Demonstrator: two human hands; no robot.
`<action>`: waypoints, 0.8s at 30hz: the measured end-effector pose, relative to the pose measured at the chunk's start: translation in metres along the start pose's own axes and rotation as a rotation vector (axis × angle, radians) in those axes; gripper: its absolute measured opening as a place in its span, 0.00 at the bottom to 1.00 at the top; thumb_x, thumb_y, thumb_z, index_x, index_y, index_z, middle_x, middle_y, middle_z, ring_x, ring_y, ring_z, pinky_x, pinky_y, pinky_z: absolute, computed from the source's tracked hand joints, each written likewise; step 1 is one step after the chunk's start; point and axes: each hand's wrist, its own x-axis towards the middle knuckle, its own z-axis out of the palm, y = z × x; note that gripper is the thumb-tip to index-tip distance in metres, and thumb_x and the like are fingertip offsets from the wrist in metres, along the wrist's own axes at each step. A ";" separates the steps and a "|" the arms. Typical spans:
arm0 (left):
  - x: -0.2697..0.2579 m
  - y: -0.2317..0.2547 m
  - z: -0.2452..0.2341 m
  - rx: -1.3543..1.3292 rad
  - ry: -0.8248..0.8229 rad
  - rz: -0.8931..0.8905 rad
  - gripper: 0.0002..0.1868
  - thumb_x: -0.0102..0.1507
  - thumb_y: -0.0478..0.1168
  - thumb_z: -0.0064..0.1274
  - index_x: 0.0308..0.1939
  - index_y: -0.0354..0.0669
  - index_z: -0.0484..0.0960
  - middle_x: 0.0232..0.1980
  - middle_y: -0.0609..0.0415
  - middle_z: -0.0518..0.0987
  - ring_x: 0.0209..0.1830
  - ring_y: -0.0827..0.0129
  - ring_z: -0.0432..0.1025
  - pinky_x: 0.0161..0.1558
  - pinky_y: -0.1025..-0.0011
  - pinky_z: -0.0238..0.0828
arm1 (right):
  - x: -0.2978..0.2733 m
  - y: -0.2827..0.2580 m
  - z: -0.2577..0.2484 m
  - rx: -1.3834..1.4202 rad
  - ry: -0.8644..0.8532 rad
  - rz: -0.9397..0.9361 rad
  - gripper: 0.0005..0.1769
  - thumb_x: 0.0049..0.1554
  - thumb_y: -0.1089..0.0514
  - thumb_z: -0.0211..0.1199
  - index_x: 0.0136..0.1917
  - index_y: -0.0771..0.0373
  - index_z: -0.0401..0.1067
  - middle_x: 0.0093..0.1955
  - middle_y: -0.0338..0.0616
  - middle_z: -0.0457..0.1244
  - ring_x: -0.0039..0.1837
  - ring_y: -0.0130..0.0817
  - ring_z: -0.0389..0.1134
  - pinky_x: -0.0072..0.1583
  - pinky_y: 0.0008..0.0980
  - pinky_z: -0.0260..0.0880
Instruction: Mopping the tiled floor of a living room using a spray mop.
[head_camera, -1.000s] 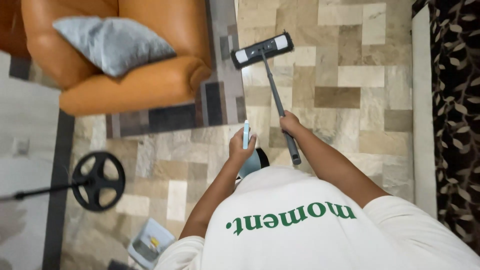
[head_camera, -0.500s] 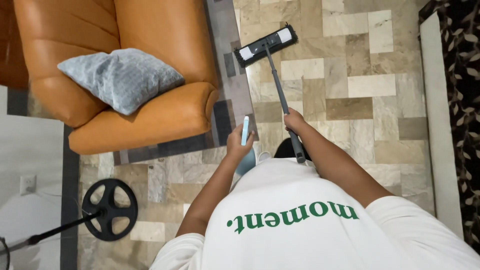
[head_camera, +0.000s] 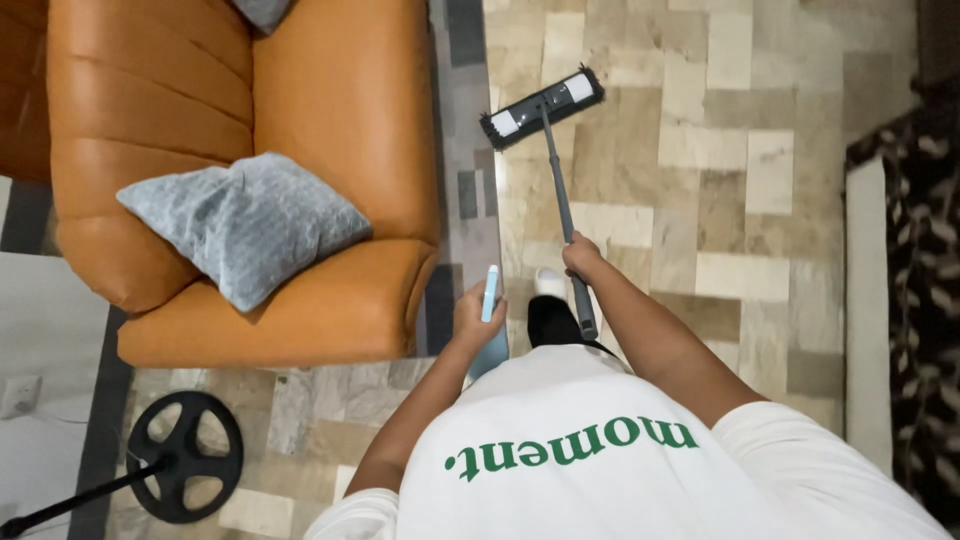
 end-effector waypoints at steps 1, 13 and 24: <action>0.024 0.018 -0.003 -0.001 0.011 -0.007 0.27 0.58 0.50 0.61 0.56 0.40 0.81 0.49 0.38 0.83 0.54 0.43 0.77 0.55 0.51 0.75 | 0.018 -0.021 -0.017 -0.009 -0.007 -0.007 0.32 0.63 0.58 0.47 0.79 0.62 0.56 0.60 0.68 0.63 0.37 0.49 0.74 0.37 0.39 0.80; 0.199 0.089 -0.004 -0.164 0.102 -0.006 0.23 0.61 0.43 0.57 0.57 0.32 0.80 0.52 0.31 0.81 0.57 0.37 0.75 0.58 0.47 0.72 | 0.189 -0.104 -0.113 -0.211 0.023 -0.157 0.22 0.64 0.54 0.47 0.63 0.68 0.71 0.37 0.57 0.69 0.31 0.47 0.73 0.42 0.43 0.76; 0.313 0.051 -0.022 -0.210 0.084 -0.024 0.26 0.61 0.47 0.60 0.60 0.38 0.81 0.55 0.43 0.83 0.59 0.52 0.76 0.63 0.58 0.72 | 0.199 -0.235 -0.133 -0.252 0.004 -0.120 0.24 0.62 0.49 0.50 0.65 0.61 0.73 0.51 0.57 0.71 0.55 0.50 0.74 0.61 0.51 0.72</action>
